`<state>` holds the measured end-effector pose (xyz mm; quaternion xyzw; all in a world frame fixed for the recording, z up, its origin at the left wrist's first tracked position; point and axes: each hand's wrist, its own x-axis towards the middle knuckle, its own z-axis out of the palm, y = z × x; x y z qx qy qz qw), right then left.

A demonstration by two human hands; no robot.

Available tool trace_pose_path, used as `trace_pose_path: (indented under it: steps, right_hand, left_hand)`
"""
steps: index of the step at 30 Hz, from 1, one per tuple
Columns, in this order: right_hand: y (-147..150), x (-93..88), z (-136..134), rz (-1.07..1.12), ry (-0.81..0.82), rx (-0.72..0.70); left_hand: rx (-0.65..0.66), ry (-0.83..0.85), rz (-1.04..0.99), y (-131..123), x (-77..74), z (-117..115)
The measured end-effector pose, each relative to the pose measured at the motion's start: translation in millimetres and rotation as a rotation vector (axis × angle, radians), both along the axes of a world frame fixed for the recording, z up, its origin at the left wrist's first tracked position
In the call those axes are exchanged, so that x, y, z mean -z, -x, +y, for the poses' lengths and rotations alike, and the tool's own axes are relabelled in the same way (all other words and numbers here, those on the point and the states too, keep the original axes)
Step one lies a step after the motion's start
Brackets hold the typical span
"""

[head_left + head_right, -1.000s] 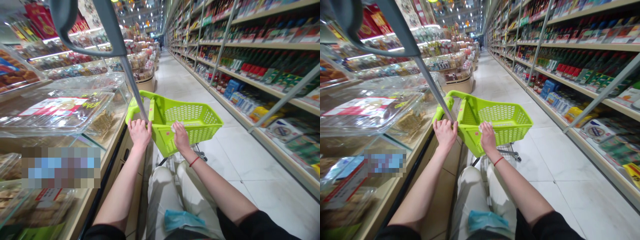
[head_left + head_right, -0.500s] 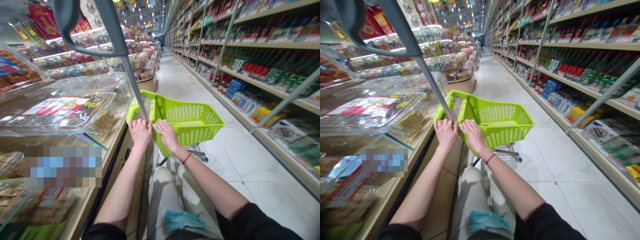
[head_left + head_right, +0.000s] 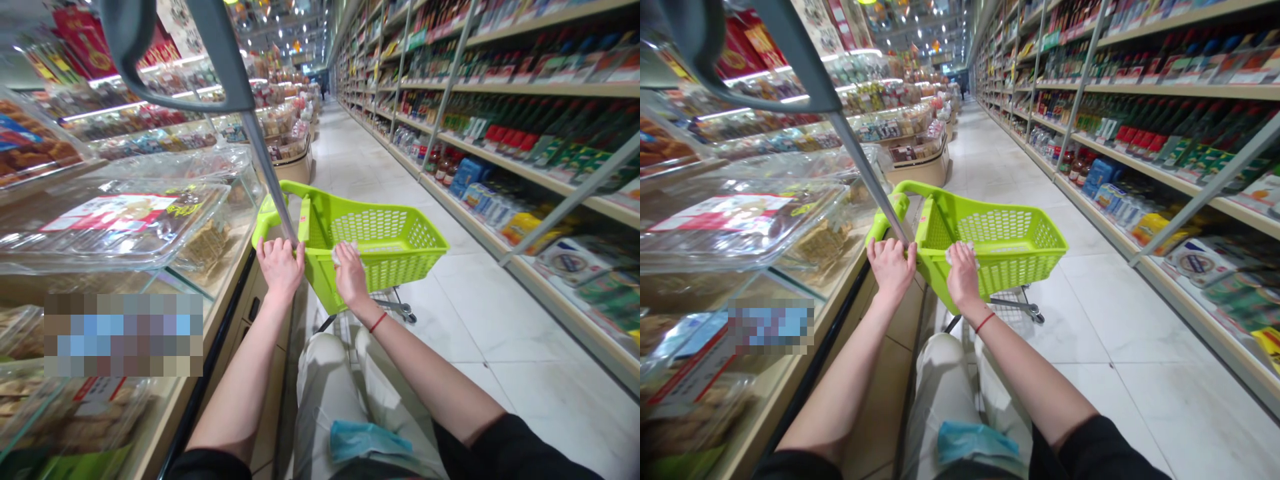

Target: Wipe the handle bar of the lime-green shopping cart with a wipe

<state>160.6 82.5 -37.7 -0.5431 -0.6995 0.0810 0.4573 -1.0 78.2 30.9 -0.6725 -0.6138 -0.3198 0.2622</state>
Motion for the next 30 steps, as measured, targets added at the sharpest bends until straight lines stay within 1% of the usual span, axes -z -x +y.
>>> trace_pose_path:
  steps: [2,4,6,7,9,12,14,17,19,21,23,25,28,30]
  right_hand:
    - [18.7,-16.6,-3.8,-0.014,0.001,-0.085]
    - [30.4,-30.5,-5.9,-0.038,-0.008,-0.172]
    - [33.6,-38.3,-6.0,-0.071,-0.028,-0.245]
    - [32.1,-39.2,-5.3,-0.091,-0.047,-0.276]
    - [24.1,-35.3,-2.9,-0.125,-0.098,-0.316]
    - [2.2,-19.1,3.4,-0.14,-0.154,-0.315]
    - [-16.1,-5.5,8.6,-0.136,-0.148,-0.267]
    - [-41.6,11.8,14.7,-0.129,-0.104,-0.153]
    - [-50.6,18.1,16.3,-0.116,-0.07,-0.072]
    - [-49.3,18.5,16.1,-0.092,-0.039,-0.001]
    - [-37.5,12.3,15.0,-0.059,-0.019,0.034]
    - [-18.3,0.1,13.5,-0.032,-0.007,0.004]
    - [13.2,-25.1,10.8,-0.018,0.008,-0.135]
    - [29.3,-41.1,8.7,-0.01,0.013,-0.224]
  left_hand:
    - [-0.002,0.003,-0.004,0.2,-1.2,-0.2]
    - [-0.005,0.008,-0.002,0.7,-2.3,-0.3]
    - [-0.012,0.021,0.007,1.3,-3.0,-0.2]
    - [-0.015,0.029,0.011,1.5,-3.3,-0.1]
    - [-0.017,0.041,0.013,1.9,-3.8,-0.2]
    - [-0.002,0.037,0.004,2.6,-4.0,-0.4]
    - [0.003,0.037,0.0,3.2,-3.5,-0.1]
    - [-0.008,0.041,0.009,4.2,-2.0,1.1]
    - [-0.011,0.032,0.012,4.4,-1.3,2.0]
    - [-0.005,0.027,0.005,4.1,-1.2,2.3]
    - [-0.003,0.034,-0.005,3.6,-1.8,1.9]
    - [-0.002,0.046,-0.012,3.1,-2.6,1.2]
    - [0.003,0.043,-0.01,3.4,-2.7,0.7]
    - [-0.002,0.038,0.002,4.0,-2.2,0.9]
